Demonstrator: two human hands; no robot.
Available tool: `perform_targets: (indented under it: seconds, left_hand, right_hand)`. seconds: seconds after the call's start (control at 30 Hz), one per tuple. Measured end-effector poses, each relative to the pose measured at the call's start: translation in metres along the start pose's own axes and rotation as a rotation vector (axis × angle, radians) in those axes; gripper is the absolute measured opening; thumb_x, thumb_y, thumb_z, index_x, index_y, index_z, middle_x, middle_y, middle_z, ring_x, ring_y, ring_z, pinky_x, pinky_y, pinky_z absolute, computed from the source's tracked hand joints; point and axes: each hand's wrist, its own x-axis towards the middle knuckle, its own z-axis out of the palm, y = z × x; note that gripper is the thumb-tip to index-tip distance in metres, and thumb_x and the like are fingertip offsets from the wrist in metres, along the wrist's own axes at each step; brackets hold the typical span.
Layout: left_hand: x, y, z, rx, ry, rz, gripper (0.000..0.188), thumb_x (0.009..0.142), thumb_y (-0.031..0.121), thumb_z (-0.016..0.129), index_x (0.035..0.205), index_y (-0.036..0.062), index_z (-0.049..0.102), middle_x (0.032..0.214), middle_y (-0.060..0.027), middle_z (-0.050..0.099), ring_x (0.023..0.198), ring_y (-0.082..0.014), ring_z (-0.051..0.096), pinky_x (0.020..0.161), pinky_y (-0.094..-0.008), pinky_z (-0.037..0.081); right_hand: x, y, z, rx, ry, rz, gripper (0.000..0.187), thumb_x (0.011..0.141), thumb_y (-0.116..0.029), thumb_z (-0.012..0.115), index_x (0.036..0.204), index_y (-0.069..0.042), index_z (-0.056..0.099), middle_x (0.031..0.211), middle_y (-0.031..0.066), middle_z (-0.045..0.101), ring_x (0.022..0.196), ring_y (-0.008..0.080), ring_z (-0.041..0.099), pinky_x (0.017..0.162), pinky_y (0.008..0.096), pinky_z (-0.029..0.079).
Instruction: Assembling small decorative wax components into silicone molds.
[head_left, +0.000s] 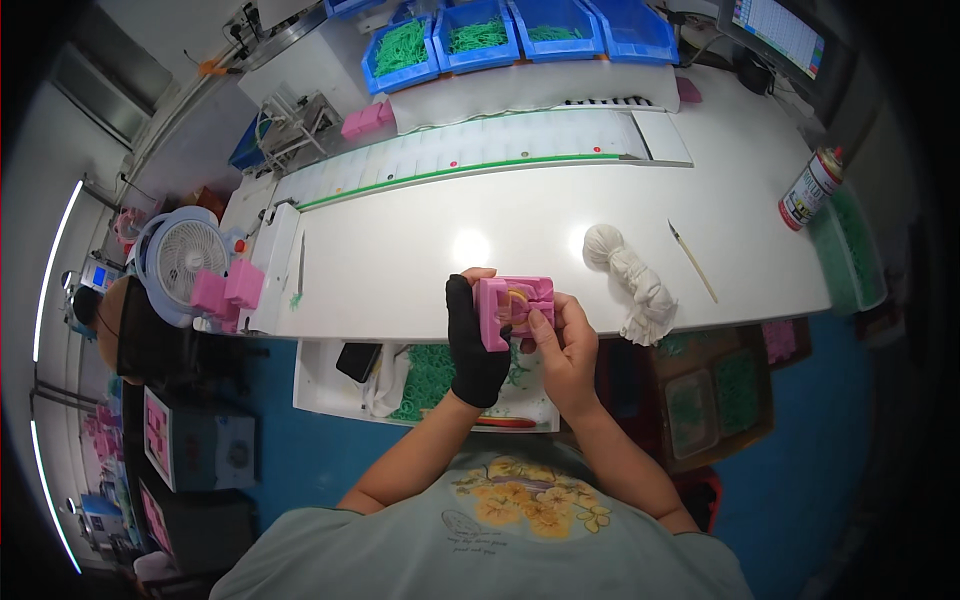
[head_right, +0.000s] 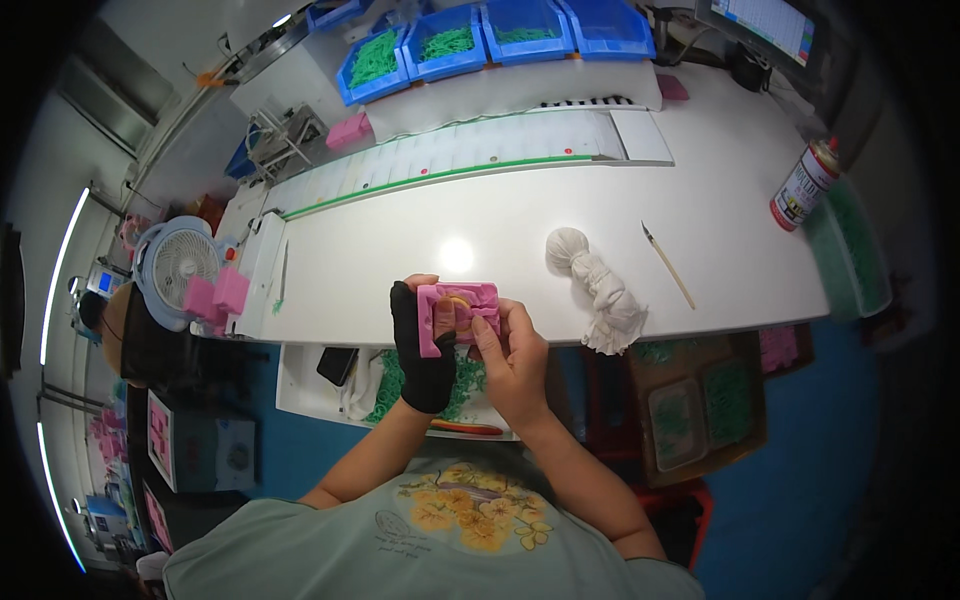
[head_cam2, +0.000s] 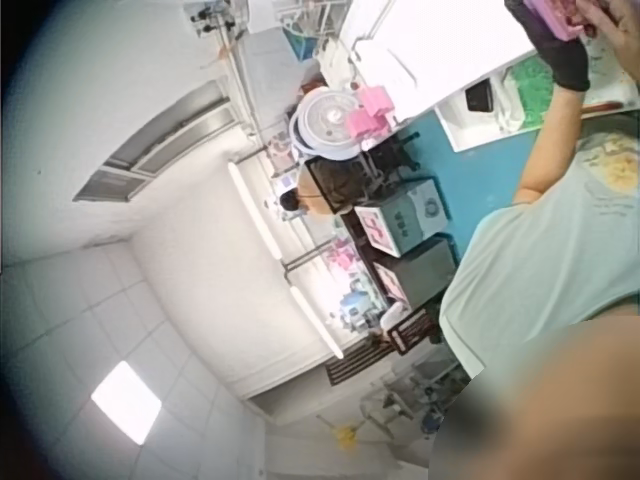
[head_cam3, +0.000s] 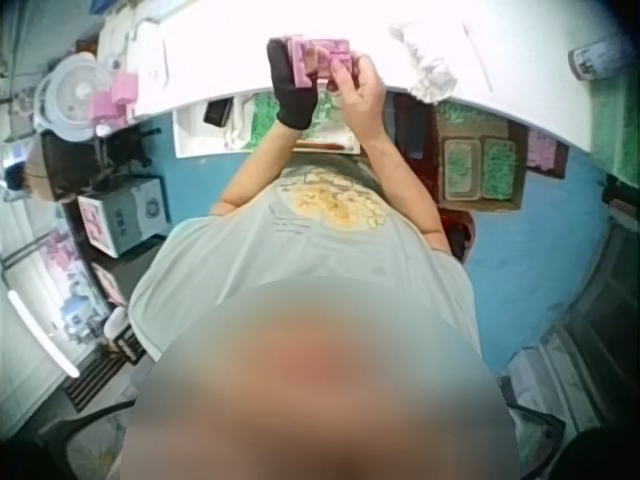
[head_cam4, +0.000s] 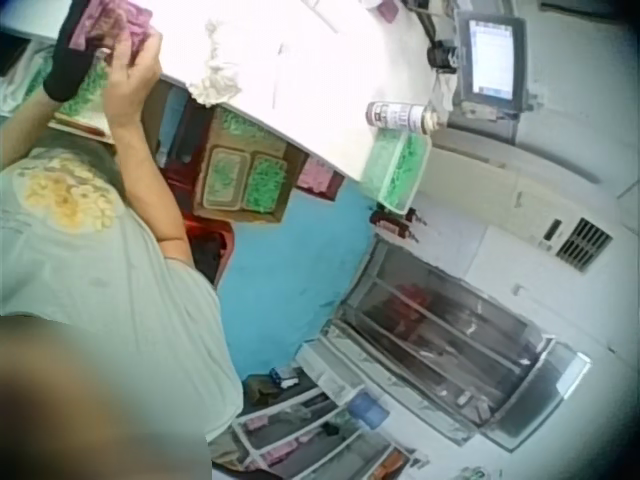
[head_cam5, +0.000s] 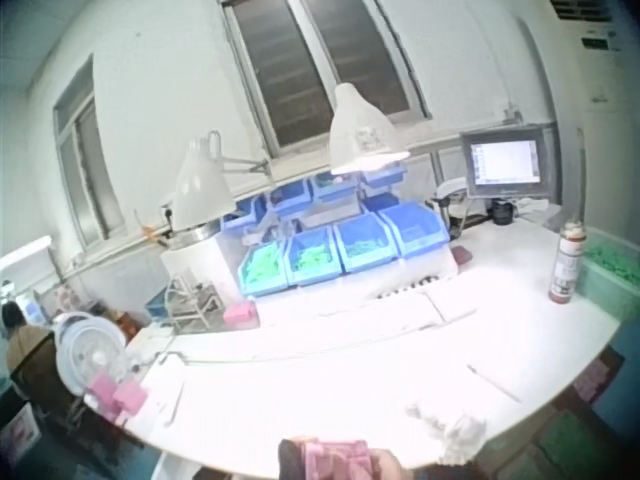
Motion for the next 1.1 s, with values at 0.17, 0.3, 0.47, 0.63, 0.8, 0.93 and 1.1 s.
perform_targets:
  seconds: [0.17, 0.3, 0.47, 0.63, 0.8, 0.93, 1.1]
  left_hand:
    - [0.002, 0.004, -0.005, -0.100, 0.034, -0.115, 0.027, 0.092, 0.016, 0.063, 0.111, 0.0069, 0.046, 0.094, -0.0011, 0.049, 0.085, -0.0087, 0.049, 0.074, -0.0242, 0.046]
    - [0.005, 0.004, -0.019, -0.148, 0.017, -0.225, 0.030, 0.091, 0.021, 0.067, 0.108, 0.0074, 0.047, 0.094, -0.0006, 0.049, 0.083, -0.0082, 0.049, 0.073, -0.0238, 0.045]
    - [0.008, -0.016, -0.039, -0.042, -0.039, -0.122, 0.031, 0.091, 0.019, 0.065, 0.112, 0.0062, 0.046, 0.095, -0.0027, 0.050, 0.083, -0.0091, 0.051, 0.071, -0.0241, 0.046]
    - [0.011, -0.031, -0.055, -0.154, -0.073, -0.152, 0.034, 0.086, 0.011, 0.070, 0.110, 0.0079, 0.046, 0.090, -0.0006, 0.051, 0.074, -0.0071, 0.052, 0.065, -0.0215, 0.047]
    - [0.017, -0.039, -0.070, -0.213, -0.057, -0.202, 0.036, 0.083, 0.009, 0.070, 0.111, 0.0069, 0.048, 0.095, -0.0025, 0.052, 0.081, -0.0098, 0.053, 0.070, -0.0241, 0.048]
    - [0.020, -0.051, -0.075, 0.039, 0.044, 0.022, 0.046, 0.076, 0.010, 0.075, 0.114, 0.0068, 0.049, 0.102, -0.0047, 0.052, 0.089, -0.0139, 0.053, 0.074, -0.0283, 0.049]
    - [0.028, -0.039, -0.078, -0.049, 0.071, -0.080, 0.042, 0.081, 0.012, 0.074, 0.113, 0.0067, 0.048, 0.103, -0.0060, 0.054, 0.089, -0.0139, 0.054, 0.075, -0.0279, 0.050]
  right_hand:
    - [-0.001, 0.001, 0.007, -0.017, -0.013, -0.022, 0.018, 0.095, -0.012, 0.059, 0.105, 0.002, 0.056, 0.080, 0.0063, 0.065, 0.072, 0.0092, 0.060, 0.063, 0.0251, 0.049]
    - [0.000, 0.002, 0.018, -0.223, -0.032, -0.185, 0.020, 0.094, -0.015, 0.061, 0.104, 0.001, 0.056, 0.078, 0.0039, 0.063, 0.068, 0.0072, 0.055, 0.060, 0.0238, 0.046]
    - [0.018, 0.009, 0.017, -0.058, -0.137, 0.082, 0.025, 0.094, -0.023, 0.061, 0.093, 0.002, 0.059, 0.074, 0.0059, 0.062, 0.063, 0.0072, 0.052, 0.057, 0.0255, 0.044]
    - [0.027, 0.009, 0.027, -0.200, -0.195, 0.042, 0.027, 0.096, -0.021, 0.059, 0.082, 0.002, 0.062, 0.062, 0.0002, 0.054, 0.059, 0.0039, 0.044, 0.052, 0.0230, 0.038]
    - [0.024, 0.015, 0.054, -0.076, -0.159, 0.017, 0.027, 0.097, -0.021, 0.057, 0.084, 0.001, 0.064, 0.064, 0.0000, 0.057, 0.059, 0.0034, 0.045, 0.053, 0.0221, 0.038]
    - [0.020, 0.015, 0.073, -0.124, -0.042, 0.094, 0.023, 0.098, -0.019, 0.056, 0.095, 0.002, 0.063, 0.075, 0.0015, 0.061, 0.066, 0.0038, 0.049, 0.055, 0.0216, 0.041]
    - [0.014, 0.016, 0.086, -0.086, -0.041, 0.059, 0.019, 0.094, -0.008, 0.059, 0.109, 0.004, 0.059, 0.085, 0.0049, 0.065, 0.075, 0.0070, 0.060, 0.062, 0.0230, 0.049]
